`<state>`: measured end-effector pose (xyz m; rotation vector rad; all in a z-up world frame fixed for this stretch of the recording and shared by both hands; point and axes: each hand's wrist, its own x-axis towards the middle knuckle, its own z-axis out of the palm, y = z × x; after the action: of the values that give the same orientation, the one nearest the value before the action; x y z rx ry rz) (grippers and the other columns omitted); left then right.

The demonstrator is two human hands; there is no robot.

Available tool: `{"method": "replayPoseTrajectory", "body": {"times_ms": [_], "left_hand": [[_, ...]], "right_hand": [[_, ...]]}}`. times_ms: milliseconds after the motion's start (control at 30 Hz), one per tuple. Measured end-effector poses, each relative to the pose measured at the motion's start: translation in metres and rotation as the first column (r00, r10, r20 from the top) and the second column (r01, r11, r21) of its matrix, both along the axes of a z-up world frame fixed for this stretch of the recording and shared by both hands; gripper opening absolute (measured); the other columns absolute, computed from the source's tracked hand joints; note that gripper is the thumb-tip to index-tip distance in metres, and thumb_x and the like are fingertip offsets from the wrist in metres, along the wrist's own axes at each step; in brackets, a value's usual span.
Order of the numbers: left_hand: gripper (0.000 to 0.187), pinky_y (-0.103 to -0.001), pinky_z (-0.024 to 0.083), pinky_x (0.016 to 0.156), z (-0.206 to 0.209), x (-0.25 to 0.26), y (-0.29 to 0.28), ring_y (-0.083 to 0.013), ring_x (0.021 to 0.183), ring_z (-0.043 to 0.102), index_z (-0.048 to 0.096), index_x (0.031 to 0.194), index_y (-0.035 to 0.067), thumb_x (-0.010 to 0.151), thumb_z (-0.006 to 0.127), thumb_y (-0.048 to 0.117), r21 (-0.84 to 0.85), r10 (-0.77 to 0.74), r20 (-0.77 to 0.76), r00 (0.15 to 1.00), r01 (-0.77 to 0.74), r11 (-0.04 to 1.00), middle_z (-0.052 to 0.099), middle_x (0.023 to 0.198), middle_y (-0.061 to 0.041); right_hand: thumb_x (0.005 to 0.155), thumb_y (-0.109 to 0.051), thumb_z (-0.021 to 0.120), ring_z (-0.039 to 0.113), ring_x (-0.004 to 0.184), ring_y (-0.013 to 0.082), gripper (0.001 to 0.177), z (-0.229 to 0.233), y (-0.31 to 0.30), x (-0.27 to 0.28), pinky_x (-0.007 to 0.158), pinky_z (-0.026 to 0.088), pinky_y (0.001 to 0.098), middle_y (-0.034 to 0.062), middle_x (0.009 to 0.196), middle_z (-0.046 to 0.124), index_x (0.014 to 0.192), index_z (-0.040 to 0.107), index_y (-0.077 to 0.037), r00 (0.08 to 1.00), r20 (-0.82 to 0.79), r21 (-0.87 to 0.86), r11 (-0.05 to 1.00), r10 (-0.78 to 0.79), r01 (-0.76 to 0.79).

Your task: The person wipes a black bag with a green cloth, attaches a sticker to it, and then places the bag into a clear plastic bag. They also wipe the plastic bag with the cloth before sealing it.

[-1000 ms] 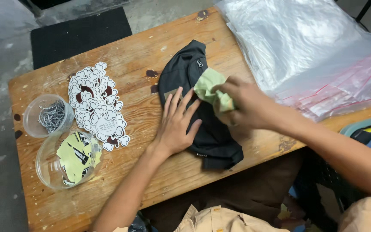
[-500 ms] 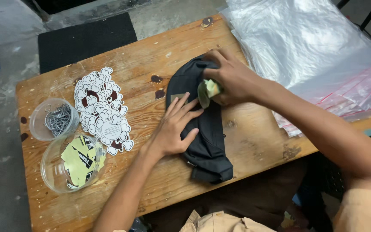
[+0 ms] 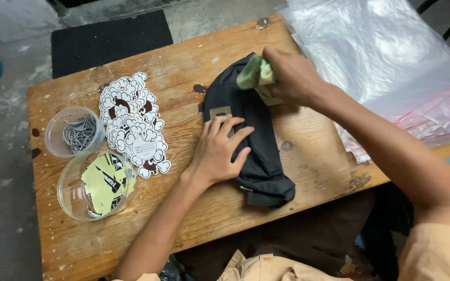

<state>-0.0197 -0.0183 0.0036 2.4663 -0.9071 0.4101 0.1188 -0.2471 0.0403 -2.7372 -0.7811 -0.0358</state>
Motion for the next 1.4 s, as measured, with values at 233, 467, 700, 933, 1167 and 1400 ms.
{"method": "replayPoseTrajectory", "body": {"times_ms": [233, 467, 700, 933, 1167, 1400], "left_hand": [[0.036, -0.048, 0.044, 0.083, 0.005, -0.015, -0.018, -0.0349, 0.101, 0.049, 0.064, 0.117, 0.012, 0.087, 0.065, 0.032, 0.063, 0.022, 0.060, 0.998, -0.026, 0.998, 0.055, 0.113, -0.016], [0.038, -0.053, 0.043, 0.096, 0.012, -0.011, -0.020, -0.0410, 0.112, 0.051, 0.065, 0.117, 0.005, 0.086, 0.069, 0.026, -0.027, -0.030, 0.067, 0.997, 0.032, 0.999, 0.054, 0.124, -0.021], [0.030, -0.050, 0.047, 0.103, 0.056, -0.016, -0.012, -0.0395, 0.120, 0.056, 0.065, 0.117, 0.003, 0.091, 0.066, 0.017, -0.111, -0.021, 0.056, 0.998, 0.027, 0.993, 0.060, 0.125, -0.017], [0.026, -0.041, 0.046, 0.088, 0.114, -0.054, 0.030, -0.0316, 0.106, 0.062, 0.063, 0.116, 0.001, 0.093, 0.065, 0.011, -0.155, 0.128, 0.101, 0.987, -0.111, 0.982, 0.064, 0.115, -0.014], [0.026, -0.048, 0.050, 0.094, 0.076, -0.114, 0.132, -0.0371, 0.111, 0.063, 0.068, 0.117, 0.005, 0.093, 0.067, 0.014, -0.220, 0.435, 0.114, 0.893, -0.405, 0.888, 0.064, 0.111, -0.011], [0.030, -0.055, 0.044, 0.102, 0.043, -0.140, 0.212, -0.0477, 0.122, 0.055, 0.060, 0.125, -0.004, 0.096, 0.059, 0.005, -0.365, 0.628, 0.066, 0.775, -0.567, 0.738, 0.059, 0.125, -0.024]], "right_hand": [[0.101, -0.012, 0.071, 0.053, 0.089, 0.0178, 0.033, 0.072, -0.079, -0.018, 0.078, 0.045, 0.0360, 0.0077, 0.098, 0.055, 0.110, 0.040, -0.009, 0.949, -0.113, 0.588, 0.750, -0.294, 0.302], [0.098, -0.025, 0.058, 0.048, 0.109, 0.0277, 0.035, 0.079, -0.170, -0.017, 0.093, 0.041, 0.0422, 0.0152, 0.116, 0.043, 0.117, 0.041, -0.001, 0.843, -0.096, 0.496, 0.709, -0.529, 0.501], [0.086, -0.046, 0.073, 0.021, 0.136, 0.0481, 0.087, 0.061, -0.159, -0.032, 0.107, 0.026, 0.0626, 0.0295, 0.142, 0.022, 0.144, 0.026, 0.000, 0.926, -0.022, 0.034, 0.925, -0.378, 0.378], [0.094, -0.030, 0.070, 0.050, 0.120, 0.0487, 0.055, 0.076, -0.029, -0.063, 0.092, 0.044, 0.0565, 0.0280, 0.133, 0.051, 0.135, 0.053, 0.003, 0.940, 0.289, -0.007, 0.983, 0.178, -0.185], [0.087, -0.028, 0.071, 0.065, 0.095, 0.0319, 0.022, 0.048, 0.114, -0.072, 0.080, 0.049, 0.0435, 0.0073, 0.094, 0.065, 0.102, 0.066, -0.013, 0.822, 0.280, -0.015, 0.859, 0.496, -0.513], [0.088, -0.024, 0.070, 0.068, 0.088, 0.0292, 0.013, 0.032, 0.227, -0.077, 0.075, 0.052, 0.0430, 0.0033, 0.085, 0.068, 0.096, 0.070, -0.014, 0.764, 0.152, 0.015, 0.772, 0.627, -0.636]]}}
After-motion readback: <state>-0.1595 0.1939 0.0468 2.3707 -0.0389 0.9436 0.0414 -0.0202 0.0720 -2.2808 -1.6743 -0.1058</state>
